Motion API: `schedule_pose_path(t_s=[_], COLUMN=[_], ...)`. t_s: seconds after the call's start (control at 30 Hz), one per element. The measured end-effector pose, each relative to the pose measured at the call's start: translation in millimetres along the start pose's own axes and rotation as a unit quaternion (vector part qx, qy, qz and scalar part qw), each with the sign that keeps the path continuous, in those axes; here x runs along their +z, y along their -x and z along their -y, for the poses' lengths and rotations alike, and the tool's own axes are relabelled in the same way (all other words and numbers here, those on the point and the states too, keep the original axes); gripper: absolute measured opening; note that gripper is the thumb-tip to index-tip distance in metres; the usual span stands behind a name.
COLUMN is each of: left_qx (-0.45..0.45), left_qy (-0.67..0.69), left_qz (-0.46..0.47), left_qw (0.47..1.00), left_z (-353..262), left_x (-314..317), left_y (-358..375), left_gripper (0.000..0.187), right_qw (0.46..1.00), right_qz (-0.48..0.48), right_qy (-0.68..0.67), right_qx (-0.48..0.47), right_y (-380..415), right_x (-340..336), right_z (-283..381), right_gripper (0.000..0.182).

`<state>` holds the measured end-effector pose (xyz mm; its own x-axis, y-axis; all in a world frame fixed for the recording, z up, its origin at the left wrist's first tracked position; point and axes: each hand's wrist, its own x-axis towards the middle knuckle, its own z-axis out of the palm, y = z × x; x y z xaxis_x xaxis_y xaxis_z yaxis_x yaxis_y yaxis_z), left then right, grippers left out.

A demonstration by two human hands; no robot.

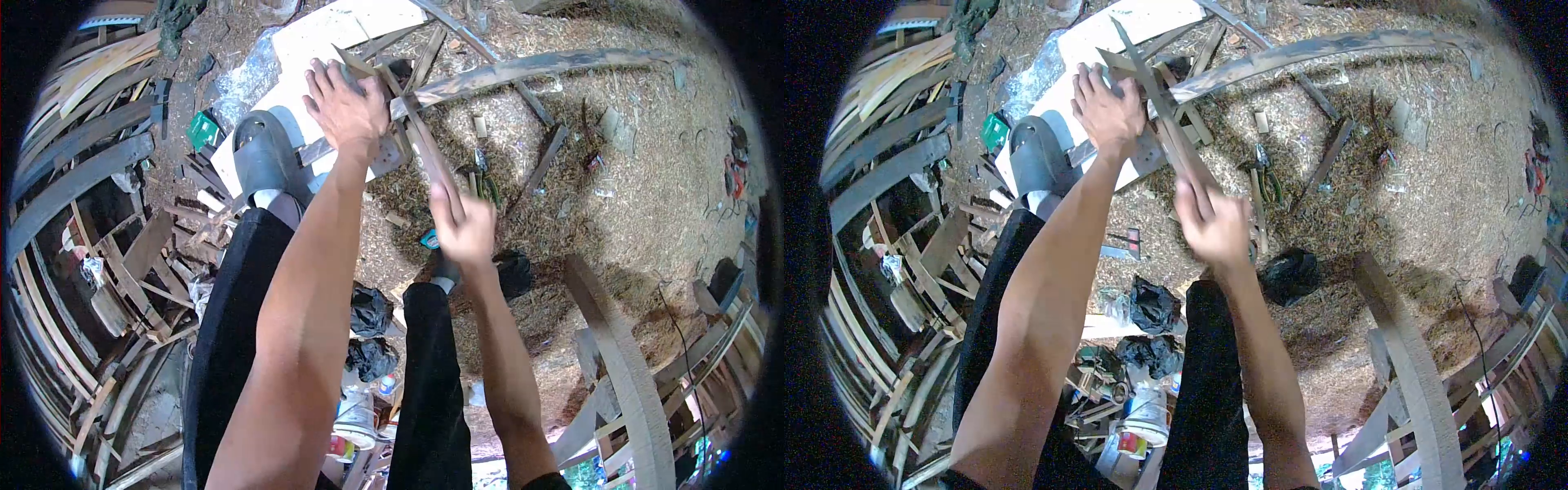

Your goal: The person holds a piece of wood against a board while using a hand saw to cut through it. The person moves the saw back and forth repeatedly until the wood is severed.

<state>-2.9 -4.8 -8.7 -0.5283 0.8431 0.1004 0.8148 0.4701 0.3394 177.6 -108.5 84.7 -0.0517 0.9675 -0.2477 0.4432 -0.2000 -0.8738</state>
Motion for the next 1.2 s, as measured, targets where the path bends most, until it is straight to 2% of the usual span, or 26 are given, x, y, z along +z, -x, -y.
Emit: schedule_pose_path(t_s=[0.03, 0.13, 0.17, 0.2, 0.23, 0.3, 0.4, 0.43, 0.5, 0.53, 0.6, 0.67, 0.7, 0.73, 0.77, 0.83, 0.93, 0.97, 1.03, 1.07, 1.1, 1.2], left_qx=[-0.003, 0.000, -0.003, -0.002, -0.006, -0.010, -0.003, 0.003, -0.001, -0.008, -0.007, -0.013, -0.008, -0.006, -0.015, -0.007, -0.005, -0.003, 0.003, 0.004, 0.005, 0.002], left_qy=[0.004, -0.005, -0.010, -0.007, 0.002, 0.013, -0.016, -0.015, -0.004, 0.005, 0.009, 0.015, 0.011, 0.005, 0.009, 0.005, 0.000, -0.002, -0.005, -0.005, -0.004, -0.004], left_qz=[0.002, 0.004, 0.007, 0.008, 0.022, 0.040, 0.017, 0.005, 0.015, 0.031, 0.032, 0.036, 0.032, 0.029, 0.043, 0.019, 0.010, 0.006, -0.003, -0.003, -0.005, 0.003], left_qw=[1.000, 1.000, 1.000, 1.000, 1.000, 0.999, 1.000, 1.000, 1.000, 0.999, 0.999, 0.999, 0.999, 1.000, 0.999, 1.000, 1.000, 1.000, 1.000, 1.000, 1.000, 1.000], left_z=[-0.5, 2.2, 3.0, -0.5, -3.4, -4.3, -1.3, -2.0, -4.1, -3.5, -5.4, -4.2, -5.0, -5.2, -6.5, -3.2, -0.9, -0.7, -0.8, 0.3, 0.0, -1.3], left_x=[0.5, 1.7, 2.6, -0.4, -4.8, -7.3, -1.6, -1.4, -3.2, -5.4, -6.6, -8.6, -7.6, -8.3, -10.7, -2.2, -0.7, -0.1, 1.1, 1.2, 1.1, -2.8], left_y=[0.4, 1.4, 0.0, 1.8, 1.9, 0.6, 1.8, 2.5, -0.5, 0.5, -0.6, 2.6, 1.5, 0.6, 0.2, 1.2, 4.3, 5.4, 0.6, 1.9, 1.3, 2.1], left_gripper=[0.057, 0.058, 0.059, 0.059, 0.060, 0.064, 0.060, 0.058, 0.062, 0.065, 0.065, 0.064, 0.064, 0.064, 0.065, 0.061, 0.058, 0.058, 0.058, 0.058, 0.058, 0.059], right_qw=[1.000, 0.999, 0.998, 0.993, 0.999, 0.993, 0.986, 0.999, 0.996, 0.998, 0.998, 0.998, 0.998, 0.997, 0.995, 0.994, 0.997, 0.995, 0.998, 1.000, 0.998, 0.999], right_qz=[-0.012, 0.004, 0.017, 0.048, -0.018, 0.044, 0.068, 0.005, 0.045, 0.026, 0.009, 0.038, 0.022, 0.062, 0.023, 0.033, 0.048, 0.036, 0.025, 0.001, 0.020, 0.025], right_qy=[-0.012, -0.044, -0.010, 0.026, 0.004, -0.053, -0.045, 0.002, 0.004, 0.028, -0.004, -0.006, -0.024, 0.036, -0.015, -0.037, -0.021, -0.017, 0.031, 0.004, 0.002, -0.009], right_qx=[0.019, 0.016, 0.064, 0.102, 0.036, 0.100, 0.147, 0.054, 0.080, 0.052, 0.068, 0.045, 0.055, 0.039, 0.101, 0.100, 0.053, 0.089, 0.042, 0.003, 0.064, 0.044], right_y=[-14.0, 2.2, 20.5, 42.3, 68.1, 110.0, 108.1, 80.9, 25.9, -0.4, -11.7, 4.7, 25.3, 50.9, 75.2, 122.2, 104.5, 85.1, 27.6, 0.1, -15.6, 10.2], right_x=[6.8, 3.0, -5.1, -17.0, -24.8, -47.7, -42.5, -30.3, -12.5, -3.8, -2.0, -2.3, -9.2, -22.6, -32.5, -50.5, -45.3, -33.4, -10.1, 3.9, 7.2, -1.0], right_z=[4.4, -1.9, -2.8, -7.4, -12.3, -26.0, -38.2, -26.3, -8.4, 4.5, 14.0, -0.8, -1.8, -20.4, -13.3, -44.7, -43.7, -38.2, -15.3, -9.0, 6.1, 0.4], right_gripper=[0.050, 0.050, 0.048, 0.036, 0.025, 0.018, 0.018, 0.025, 0.032, 0.036, 0.038, 0.038, 0.035, 0.031, 0.026, 0.022, 0.019, 0.024, 0.032, 0.037, 0.037, 0.037])
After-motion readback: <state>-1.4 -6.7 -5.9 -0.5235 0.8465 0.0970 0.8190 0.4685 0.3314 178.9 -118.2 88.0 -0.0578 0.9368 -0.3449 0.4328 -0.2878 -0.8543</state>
